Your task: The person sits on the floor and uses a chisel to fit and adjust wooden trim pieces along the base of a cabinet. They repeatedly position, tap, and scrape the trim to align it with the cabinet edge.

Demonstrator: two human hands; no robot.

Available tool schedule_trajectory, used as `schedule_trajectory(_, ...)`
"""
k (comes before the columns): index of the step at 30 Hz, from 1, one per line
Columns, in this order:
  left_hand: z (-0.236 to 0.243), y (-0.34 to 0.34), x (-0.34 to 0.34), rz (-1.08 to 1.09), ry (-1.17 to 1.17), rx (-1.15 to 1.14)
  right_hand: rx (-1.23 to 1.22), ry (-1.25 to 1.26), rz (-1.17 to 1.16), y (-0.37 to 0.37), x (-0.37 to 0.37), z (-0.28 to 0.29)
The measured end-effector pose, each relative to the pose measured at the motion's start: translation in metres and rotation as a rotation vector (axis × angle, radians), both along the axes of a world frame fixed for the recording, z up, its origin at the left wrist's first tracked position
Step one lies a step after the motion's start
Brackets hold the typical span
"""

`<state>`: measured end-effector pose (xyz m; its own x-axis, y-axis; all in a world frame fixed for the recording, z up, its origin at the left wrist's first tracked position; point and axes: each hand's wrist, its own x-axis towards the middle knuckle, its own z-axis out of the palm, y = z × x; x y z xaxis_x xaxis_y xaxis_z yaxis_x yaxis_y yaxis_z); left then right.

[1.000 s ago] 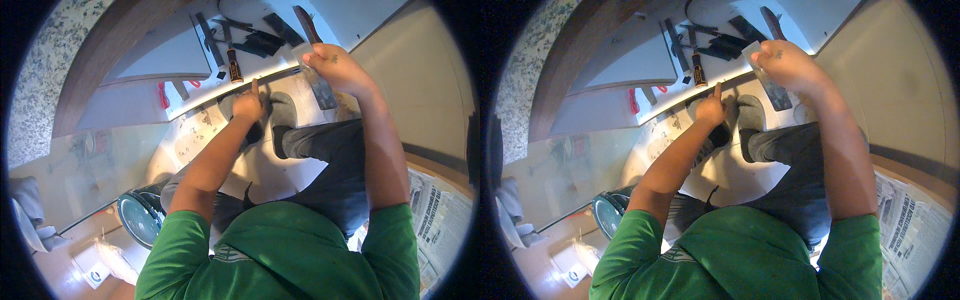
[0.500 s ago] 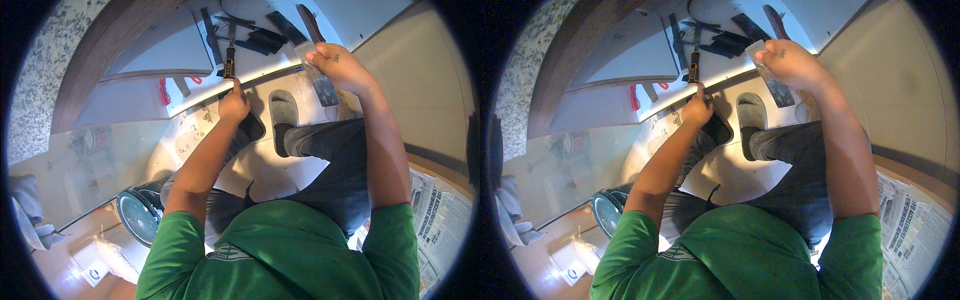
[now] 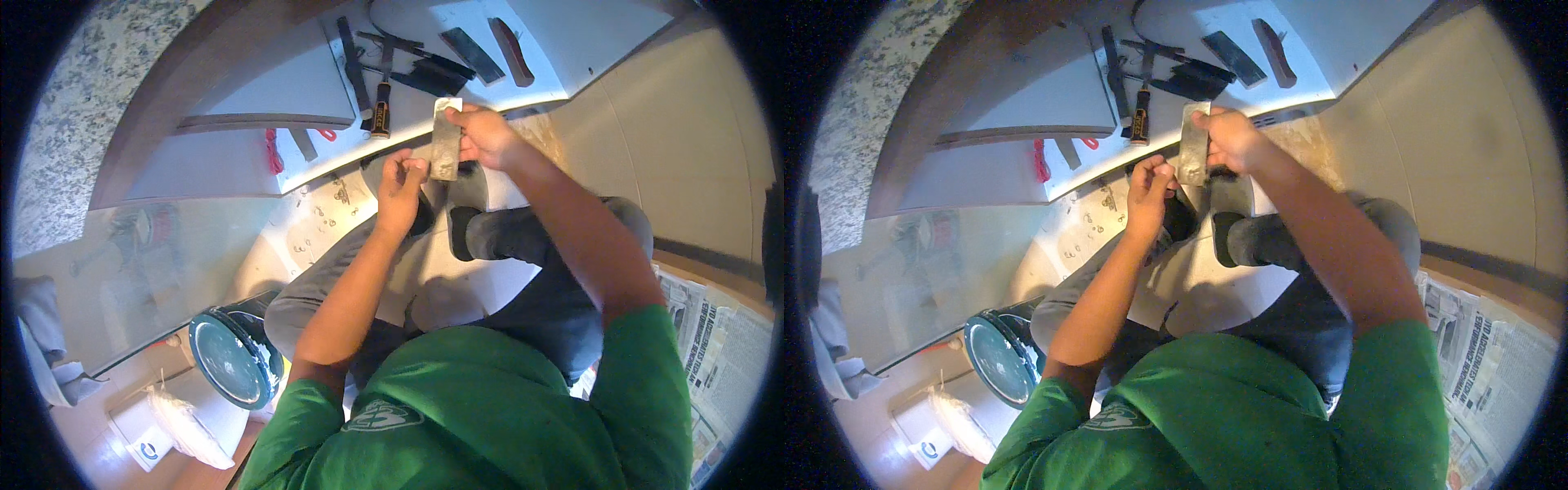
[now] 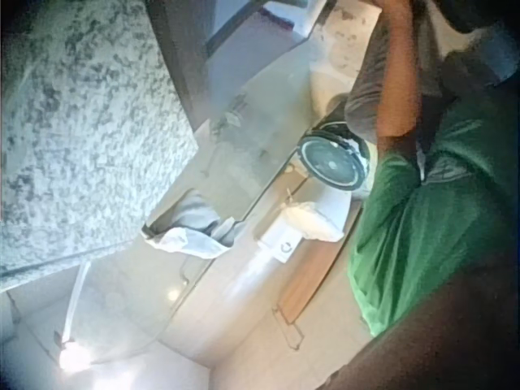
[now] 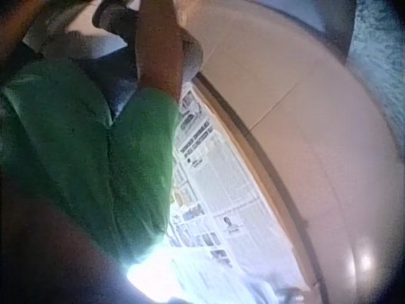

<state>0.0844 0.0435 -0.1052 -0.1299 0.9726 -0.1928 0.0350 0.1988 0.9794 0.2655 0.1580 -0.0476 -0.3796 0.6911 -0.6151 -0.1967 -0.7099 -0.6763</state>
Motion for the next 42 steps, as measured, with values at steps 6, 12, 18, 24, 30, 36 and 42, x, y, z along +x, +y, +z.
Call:
schedule_trajectory(6,0.014,0.017,-0.026,-0.178,0.811,0.189,-0.138,0.197,-0.360,-0.013,-0.070,-0.078)
schedule_trajectory(12,0.015,0.045,-0.040,-0.461,1.332,0.152,-0.320,0.347,-0.578,-0.037,-0.103,-0.137)
schedule_trajectory(18,-0.002,0.076,-0.039,-0.654,1.331,-0.031,-0.299,0.411,-0.651,-0.035,-0.126,-0.162)
schedule_trajectory(24,-0.006,0.095,-0.055,-0.848,1.436,-0.006,-0.360,0.327,-0.575,-0.034,-0.125,-0.176)
schedule_trajectory(30,-0.015,0.101,-0.063,-0.840,1.388,0.026,-0.319,0.375,-0.571,-0.034,-0.123,-0.168)
schedule_trajectory(36,-0.015,0.100,-0.065,-0.831,1.404,0.046,-0.302,0.284,-0.580,-0.035,-0.127,-0.149)
schedule_trajectory(42,-0.022,0.100,-0.078,-0.816,1.309,0.089,-0.317,0.237,-0.605,-0.034,-0.137,-0.149)
